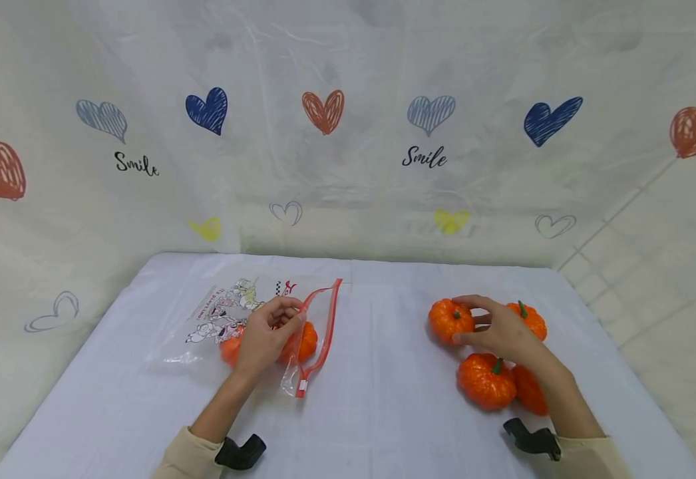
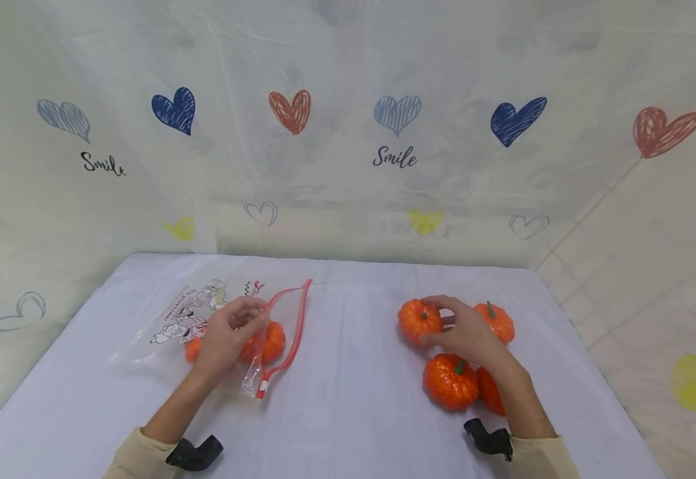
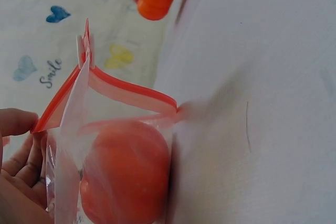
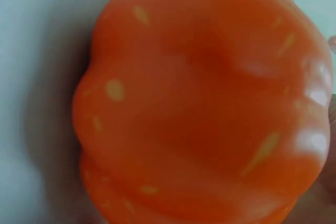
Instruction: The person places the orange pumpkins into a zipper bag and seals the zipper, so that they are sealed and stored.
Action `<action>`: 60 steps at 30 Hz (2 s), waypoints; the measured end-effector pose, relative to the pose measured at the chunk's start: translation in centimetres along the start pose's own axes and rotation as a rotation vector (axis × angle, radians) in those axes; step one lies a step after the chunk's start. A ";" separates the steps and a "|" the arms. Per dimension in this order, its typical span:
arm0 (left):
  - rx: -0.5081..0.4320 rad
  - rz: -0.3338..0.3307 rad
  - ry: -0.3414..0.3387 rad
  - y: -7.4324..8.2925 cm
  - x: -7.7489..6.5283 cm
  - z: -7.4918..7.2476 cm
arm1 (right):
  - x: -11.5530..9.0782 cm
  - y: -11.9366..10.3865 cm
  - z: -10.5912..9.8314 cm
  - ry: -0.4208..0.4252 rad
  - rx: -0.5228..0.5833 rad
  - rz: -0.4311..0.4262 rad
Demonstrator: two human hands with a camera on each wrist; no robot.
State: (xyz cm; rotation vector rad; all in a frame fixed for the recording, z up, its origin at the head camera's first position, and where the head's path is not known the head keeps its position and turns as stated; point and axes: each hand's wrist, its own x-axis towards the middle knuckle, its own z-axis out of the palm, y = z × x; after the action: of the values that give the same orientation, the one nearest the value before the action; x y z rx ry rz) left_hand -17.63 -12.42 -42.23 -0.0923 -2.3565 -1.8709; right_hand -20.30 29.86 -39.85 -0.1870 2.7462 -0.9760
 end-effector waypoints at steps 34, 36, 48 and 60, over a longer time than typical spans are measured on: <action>0.001 0.015 -0.011 -0.1 0.1 0.0 | -0.4 -2.7 0.5 0.082 0.018 -0.106; 0.001 0.020 -0.010 -0.1 0.1 0.0 | -0.4 -3.0 0.5 0.083 0.010 -0.099; 0.006 0.020 -0.007 -0.2 0.1 0.0 | -0.2 -3.6 1.2 0.061 0.057 -0.088; 0.007 0.002 -0.010 -0.2 0.0 0.0 | 0.0 -4.1 2.5 0.052 0.105 -0.061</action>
State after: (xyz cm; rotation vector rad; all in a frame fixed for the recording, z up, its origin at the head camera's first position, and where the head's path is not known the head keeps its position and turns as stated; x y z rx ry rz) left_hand -17.70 -12.44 -42.44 -0.1029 -2.3684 -1.8656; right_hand -19.46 25.21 -39.10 -0.2316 2.7418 -1.1536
